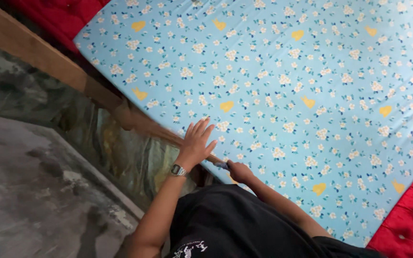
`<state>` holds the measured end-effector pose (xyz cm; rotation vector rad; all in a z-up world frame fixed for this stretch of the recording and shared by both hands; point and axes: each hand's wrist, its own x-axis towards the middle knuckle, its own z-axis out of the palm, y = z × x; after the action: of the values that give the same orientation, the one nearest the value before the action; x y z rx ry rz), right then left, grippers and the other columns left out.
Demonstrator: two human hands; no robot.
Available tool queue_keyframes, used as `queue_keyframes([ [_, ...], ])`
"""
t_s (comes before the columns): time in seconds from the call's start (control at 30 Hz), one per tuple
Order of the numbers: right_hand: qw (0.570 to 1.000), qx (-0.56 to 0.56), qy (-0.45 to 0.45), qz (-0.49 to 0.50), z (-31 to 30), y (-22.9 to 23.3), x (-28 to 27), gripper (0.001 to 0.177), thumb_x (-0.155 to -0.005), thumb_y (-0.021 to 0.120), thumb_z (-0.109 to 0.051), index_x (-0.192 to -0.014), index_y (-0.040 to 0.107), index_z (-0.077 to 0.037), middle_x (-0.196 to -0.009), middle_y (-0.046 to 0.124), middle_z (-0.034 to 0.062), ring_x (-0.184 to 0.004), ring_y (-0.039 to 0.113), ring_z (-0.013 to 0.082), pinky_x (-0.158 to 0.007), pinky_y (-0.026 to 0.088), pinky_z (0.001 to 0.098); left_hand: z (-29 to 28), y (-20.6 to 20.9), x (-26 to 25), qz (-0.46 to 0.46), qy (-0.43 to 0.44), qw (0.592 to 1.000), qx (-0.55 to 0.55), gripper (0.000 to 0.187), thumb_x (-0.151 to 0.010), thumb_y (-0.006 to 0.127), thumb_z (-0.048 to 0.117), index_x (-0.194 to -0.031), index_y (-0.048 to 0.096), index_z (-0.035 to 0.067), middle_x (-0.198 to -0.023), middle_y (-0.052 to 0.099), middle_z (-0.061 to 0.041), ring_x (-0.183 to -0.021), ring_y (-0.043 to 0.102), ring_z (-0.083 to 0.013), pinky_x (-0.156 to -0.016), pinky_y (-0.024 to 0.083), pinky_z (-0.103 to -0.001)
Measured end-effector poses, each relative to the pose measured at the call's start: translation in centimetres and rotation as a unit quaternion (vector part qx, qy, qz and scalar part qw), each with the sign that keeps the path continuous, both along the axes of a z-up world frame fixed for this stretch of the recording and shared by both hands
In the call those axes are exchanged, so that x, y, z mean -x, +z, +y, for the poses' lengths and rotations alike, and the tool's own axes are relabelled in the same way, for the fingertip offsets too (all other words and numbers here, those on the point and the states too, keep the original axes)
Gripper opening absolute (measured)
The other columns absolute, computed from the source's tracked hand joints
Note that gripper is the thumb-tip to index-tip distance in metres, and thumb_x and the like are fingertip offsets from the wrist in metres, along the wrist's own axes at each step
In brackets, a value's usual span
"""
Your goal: The person uses a hand broom to sweep a blue patterned bed sheet, clearing debris from the surface toward the edges.
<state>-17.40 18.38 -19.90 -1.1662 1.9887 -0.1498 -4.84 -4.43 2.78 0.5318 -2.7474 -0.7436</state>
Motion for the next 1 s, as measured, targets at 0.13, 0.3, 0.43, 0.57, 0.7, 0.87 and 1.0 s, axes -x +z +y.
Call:
queue_keyframes([
  [0.13, 0.995, 0.022, -0.094, 0.032, -0.4, 0.3, 3.8, 0.033, -0.084, 0.049, -0.015, -0.117, 0.048, -0.011, -0.087, 0.065, 0.0241, -0.082, 0.063, 0.0422, -0.072, 0.048, 0.0530, 0.5, 0.1, 1.4, 0.016, -0.040, 0.999, 0.021, 0.049, -0.091, 0.057, 0.035, -0.129, 0.050, 0.006, -0.144, 0.040, -0.016, -0.135, 0.034, -0.0332, -0.111, 0.023, -0.052],
  [0.3, 0.899, 0.145, -0.391, 0.133, -0.4, 2.0, 12.1, 0.028, -0.078, 0.063, -0.015, -0.102, 0.054, -0.002, -0.090, 0.065, 0.0251, -0.082, 0.062, 0.0423, -0.069, 0.050, 0.0505, 0.6, 1.0, 2.3, 0.035, -0.078, 0.994, 0.065, 0.051, -0.092, 0.056, 0.035, -0.134, 0.048, 0.006, -0.147, 0.037, -0.015, -0.138, 0.031, -0.0315, -0.113, 0.022, -0.052],
  [0.43, 0.795, 0.147, -0.583, 0.079, -1.2, 2.0, 15.5, 0.032, -0.074, 0.069, -0.014, -0.097, 0.051, 0.000, -0.088, 0.065, 0.0192, -0.077, 0.065, 0.0344, -0.066, 0.052, 0.0433, 0.5, 3.4, 3.5, 0.008, -0.118, 0.986, 0.119, 0.052, -0.090, 0.059, 0.033, -0.134, 0.047, 0.009, -0.147, 0.037, -0.013, -0.137, 0.031, -0.0309, -0.112, 0.021, -0.053],
  [0.57, 0.815, 0.069, -0.572, 0.056, -1.5, -0.1, 13.2, 0.031, -0.084, 0.069, -0.020, -0.094, 0.054, 0.006, -0.087, 0.065, 0.0184, -0.074, 0.064, 0.0304, -0.064, 0.051, 0.0412, 0.7, 6.3, 4.5, -0.003, -0.150, 0.967, 0.206, 0.053, -0.089, 0.061, 0.033, -0.134, 0.047, 0.009, -0.146, 0.038, -0.012, -0.138, 0.032, -0.0303, -0.113, 0.022, -0.051],
  [0.7, 0.958, 0.049, -0.283, -0.005, 0.9, -1.1, 4.6, 0.030, -0.075, 0.062, -0.010, -0.103, 0.052, -0.001, -0.088, 0.065, 0.0226, -0.081, 0.063, 0.0388, -0.069, 0.050, 0.0476, 1.1, 7.5, 5.3, 0.012, -0.158, 0.960, 0.232, 0.055, -0.086, 0.063, 0.035, -0.133, 0.048, 0.010, -0.144, 0.039, -0.012, -0.136, 0.033, -0.0300, -0.113, 0.023, -0.052],
  [0.87, 0.999, -0.023, -0.015, 0.033, 0.7, 0.5, 0.3, 0.030, -0.079, 0.052, -0.009, -0.109, 0.050, -0.007, -0.089, 0.065, 0.0242, -0.087, 0.062, 0.0438, -0.074, 0.047, 0.0543, 1.5, 7.4, 6.3, 0.031, -0.154, 0.958, 0.240, 0.054, -0.088, 0.062, 0.038, -0.131, 0.049, 0.010, -0.145, 0.039, -0.011, -0.136, 0.033, -0.0279, -0.114, 0.023, -0.052],
  [1.0, 1.000, 0.008, 0.002, 0.019, 0.4, 1.0, 0.6, 0.027, -0.083, 0.050, -0.011, -0.109, 0.052, -0.008, -0.089, 0.065, 0.0228, -0.086, 0.061, 0.0442, -0.074, 0.046, 0.0551, 1.7, 7.0, 6.2, 0.033, -0.160, 0.959, 0.231, 0.053, -0.088, 0.062, 0.037, -0.132, 0.048, 0.011, -0.145, 0.039, -0.011, -0.137, 0.033, -0.0271, -0.114, 0.023, -0.051],
])
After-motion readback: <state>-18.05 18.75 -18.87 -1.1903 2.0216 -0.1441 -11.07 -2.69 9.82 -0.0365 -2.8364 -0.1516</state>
